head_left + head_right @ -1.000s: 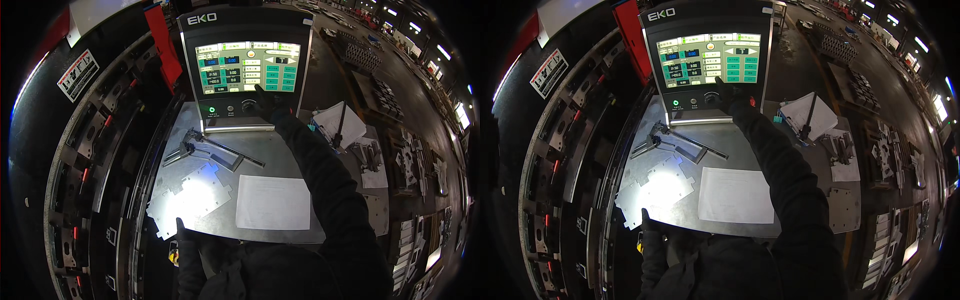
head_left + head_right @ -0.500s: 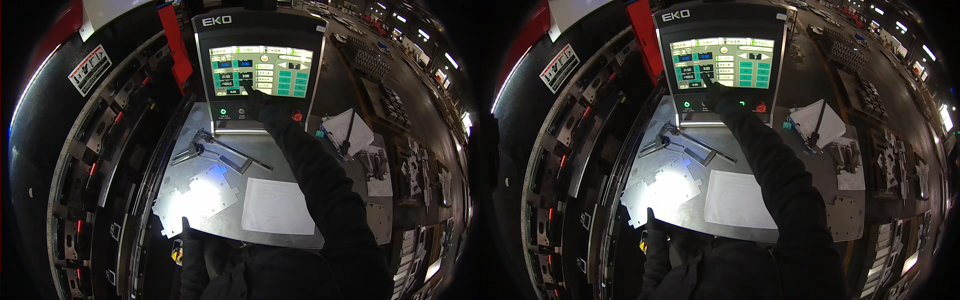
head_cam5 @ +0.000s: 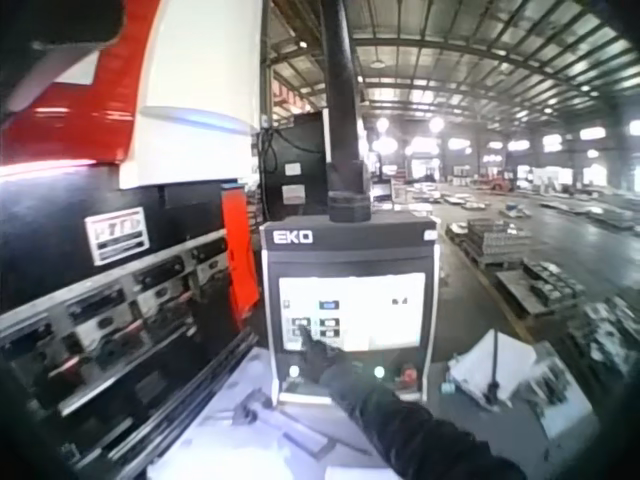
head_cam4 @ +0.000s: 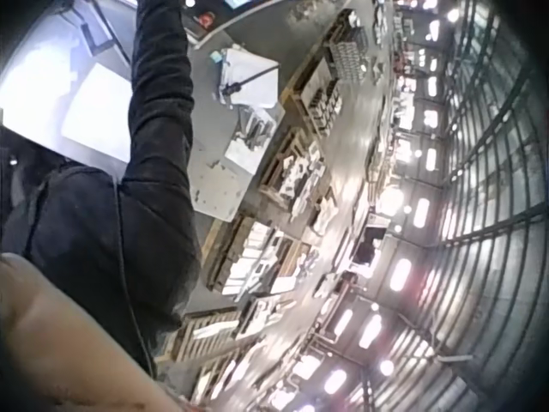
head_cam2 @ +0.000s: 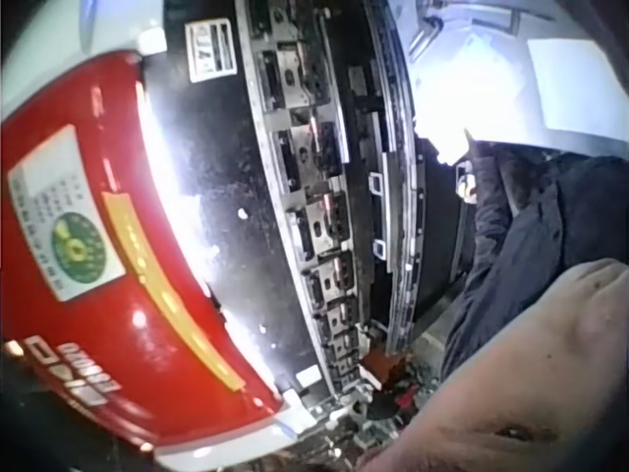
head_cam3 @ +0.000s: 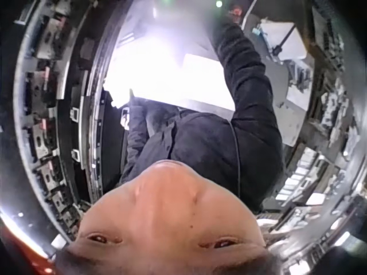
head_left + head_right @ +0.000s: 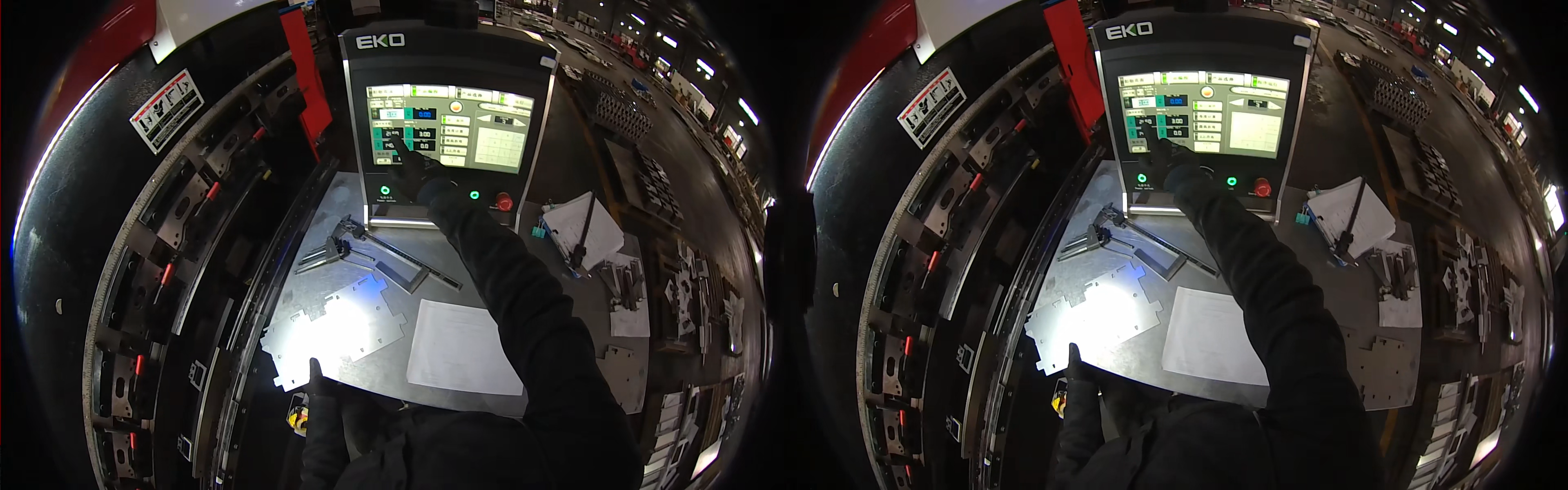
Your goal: Operate and program an industrial CNC machine using a touchscreen interface.
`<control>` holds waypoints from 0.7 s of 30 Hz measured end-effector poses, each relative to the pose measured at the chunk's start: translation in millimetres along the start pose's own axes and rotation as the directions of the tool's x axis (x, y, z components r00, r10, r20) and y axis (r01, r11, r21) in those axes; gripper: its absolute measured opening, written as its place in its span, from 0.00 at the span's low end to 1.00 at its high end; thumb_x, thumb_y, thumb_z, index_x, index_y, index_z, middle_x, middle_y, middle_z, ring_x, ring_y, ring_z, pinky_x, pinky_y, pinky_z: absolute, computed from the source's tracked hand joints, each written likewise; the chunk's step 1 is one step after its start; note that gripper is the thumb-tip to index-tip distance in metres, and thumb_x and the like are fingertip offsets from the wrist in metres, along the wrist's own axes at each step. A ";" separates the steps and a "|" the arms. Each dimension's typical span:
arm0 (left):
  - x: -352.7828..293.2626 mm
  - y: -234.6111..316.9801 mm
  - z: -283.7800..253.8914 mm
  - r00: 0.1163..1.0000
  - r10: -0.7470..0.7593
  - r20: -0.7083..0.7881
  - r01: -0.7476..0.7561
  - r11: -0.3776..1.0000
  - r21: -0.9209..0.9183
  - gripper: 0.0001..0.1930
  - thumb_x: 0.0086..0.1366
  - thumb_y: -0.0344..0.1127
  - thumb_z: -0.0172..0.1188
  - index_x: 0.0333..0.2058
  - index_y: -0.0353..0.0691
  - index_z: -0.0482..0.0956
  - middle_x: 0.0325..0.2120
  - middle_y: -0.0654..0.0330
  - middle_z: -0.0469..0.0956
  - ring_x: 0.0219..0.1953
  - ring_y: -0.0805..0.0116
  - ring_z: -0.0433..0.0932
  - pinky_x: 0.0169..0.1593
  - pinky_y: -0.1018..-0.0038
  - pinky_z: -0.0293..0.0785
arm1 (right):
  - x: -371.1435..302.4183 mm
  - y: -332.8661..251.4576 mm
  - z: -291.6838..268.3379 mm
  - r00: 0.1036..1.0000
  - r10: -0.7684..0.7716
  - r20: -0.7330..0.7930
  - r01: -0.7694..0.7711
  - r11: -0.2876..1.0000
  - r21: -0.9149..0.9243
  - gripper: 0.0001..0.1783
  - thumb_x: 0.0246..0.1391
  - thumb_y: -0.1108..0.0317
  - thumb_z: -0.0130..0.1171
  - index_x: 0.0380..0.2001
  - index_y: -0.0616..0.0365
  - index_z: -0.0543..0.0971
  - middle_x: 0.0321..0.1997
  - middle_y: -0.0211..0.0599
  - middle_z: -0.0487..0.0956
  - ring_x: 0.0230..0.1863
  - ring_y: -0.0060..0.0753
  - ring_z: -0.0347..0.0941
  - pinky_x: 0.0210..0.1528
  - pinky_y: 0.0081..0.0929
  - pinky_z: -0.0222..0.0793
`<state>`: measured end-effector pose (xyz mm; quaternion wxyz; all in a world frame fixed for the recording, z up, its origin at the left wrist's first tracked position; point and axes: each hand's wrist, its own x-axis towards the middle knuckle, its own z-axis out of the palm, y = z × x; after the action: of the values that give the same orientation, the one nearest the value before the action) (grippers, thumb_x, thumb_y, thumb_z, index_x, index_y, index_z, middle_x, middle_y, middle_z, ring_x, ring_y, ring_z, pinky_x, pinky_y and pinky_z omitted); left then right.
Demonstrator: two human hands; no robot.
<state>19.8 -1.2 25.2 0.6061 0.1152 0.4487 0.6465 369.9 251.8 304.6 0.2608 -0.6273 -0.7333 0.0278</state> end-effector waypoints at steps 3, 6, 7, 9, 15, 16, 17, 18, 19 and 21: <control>16.7 2.1 -16.3 0.999 -0.053 0.009 0.053 0.999 -0.009 0.28 0.64 0.51 0.47 0.55 0.34 0.63 0.49 0.48 0.71 0.47 0.54 0.75 0.51 0.66 0.71 | -11.2 26.5 4.0 1.000 0.006 -0.007 -0.005 0.998 0.055 0.41 0.48 0.58 0.50 0.65 0.47 0.48 0.38 0.49 0.76 0.33 0.48 0.73 0.33 0.37 0.66; 20.0 5.0 -18.8 0.997 -0.079 0.000 0.079 0.997 0.023 0.29 0.64 0.52 0.47 0.55 0.35 0.64 0.49 0.48 0.72 0.47 0.54 0.75 0.51 0.66 0.71 | -36.7 53.0 -2.9 0.998 0.005 -0.066 0.001 0.996 0.088 0.41 0.47 0.59 0.51 0.64 0.50 0.48 0.35 0.48 0.76 0.31 0.46 0.72 0.32 0.36 0.65; 19.9 6.0 -18.0 0.996 -0.085 -0.006 0.085 0.996 0.037 0.29 0.64 0.53 0.47 0.55 0.35 0.64 0.48 0.48 0.72 0.47 0.54 0.75 0.51 0.66 0.71 | -45.9 61.3 -6.2 0.995 -0.002 -0.097 0.013 0.994 0.106 0.41 0.47 0.59 0.51 0.64 0.51 0.49 0.33 0.47 0.76 0.30 0.45 0.72 0.31 0.35 0.64; 19.8 5.8 -15.6 0.995 -0.097 -0.005 0.097 0.994 0.056 0.30 0.64 0.53 0.47 0.55 0.35 0.64 0.48 0.48 0.72 0.46 0.54 0.75 0.51 0.65 0.71 | -59.7 77.7 -14.9 0.991 0.001 -0.133 0.015 0.993 0.119 0.41 0.46 0.60 0.52 0.64 0.52 0.49 0.32 0.47 0.76 0.28 0.44 0.71 0.30 0.35 0.64; 17.6 6.3 -13.9 0.992 -0.107 0.068 0.103 0.993 0.058 0.28 0.65 0.51 0.46 0.55 0.34 0.64 0.48 0.49 0.72 0.46 0.57 0.75 0.50 0.68 0.72 | -82.6 115.1 -31.0 0.972 0.088 -0.216 -0.087 0.996 0.013 0.43 0.44 0.61 0.54 0.64 0.50 0.50 0.31 0.45 0.76 0.28 0.45 0.72 0.29 0.35 0.64; 17.4 6.8 -14.1 0.991 -0.106 0.077 0.102 0.993 0.057 0.28 0.65 0.51 0.46 0.55 0.34 0.64 0.48 0.49 0.72 0.46 0.58 0.75 0.50 0.69 0.72 | -84.0 117.8 -31.9 0.970 0.098 -0.222 -0.102 0.995 -0.006 0.43 0.44 0.61 0.54 0.64 0.49 0.49 0.30 0.45 0.76 0.28 0.45 0.71 0.28 0.36 0.64; 17.5 6.4 -13.7 0.991 -0.104 0.085 0.100 0.993 0.056 0.28 0.65 0.51 0.46 0.55 0.34 0.64 0.48 0.50 0.72 0.46 0.58 0.75 0.50 0.69 0.72 | -85.0 119.9 -32.4 0.968 0.107 -0.227 -0.116 0.993 -0.024 0.44 0.44 0.61 0.54 0.65 0.49 0.49 0.30 0.44 0.76 0.27 0.45 0.71 0.28 0.36 0.64; 17.2 5.9 -13.6 0.990 -0.102 0.093 0.098 0.994 0.054 0.27 0.65 0.50 0.46 0.55 0.34 0.65 0.48 0.50 0.72 0.46 0.58 0.75 0.50 0.70 0.72 | -85.8 121.5 -32.4 0.966 0.116 -0.232 -0.129 0.991 -0.041 0.44 0.43 0.61 0.54 0.65 0.48 0.49 0.30 0.43 0.76 0.27 0.45 0.71 0.28 0.37 0.64; 17.1 5.4 -13.3 0.990 -0.099 0.101 0.095 0.994 0.052 0.27 0.65 0.50 0.46 0.54 0.34 0.65 0.48 0.50 0.72 0.46 0.59 0.75 0.50 0.70 0.72 | -86.1 123.3 -31.3 0.965 0.116 -0.234 -0.129 0.991 -0.041 0.44 0.43 0.61 0.54 0.65 0.48 0.49 0.30 0.43 0.76 0.27 0.45 0.71 0.28 0.37 0.64; 16.5 5.2 -13.2 0.989 -0.092 0.117 0.087 0.995 0.047 0.27 0.66 0.49 0.46 0.54 0.33 0.65 0.48 0.50 0.72 0.46 0.60 0.75 0.50 0.71 0.72 | -86.3 126.3 -27.4 0.953 0.079 -0.293 -0.106 0.991 -0.078 0.44 0.44 0.61 0.54 0.65 0.48 0.49 0.28 0.43 0.75 0.26 0.45 0.70 0.27 0.38 0.63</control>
<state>3.1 8.3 14.9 0.6577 0.1459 0.4302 0.6009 502.3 190.0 251.7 0.3343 -0.6697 -0.6575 -0.0861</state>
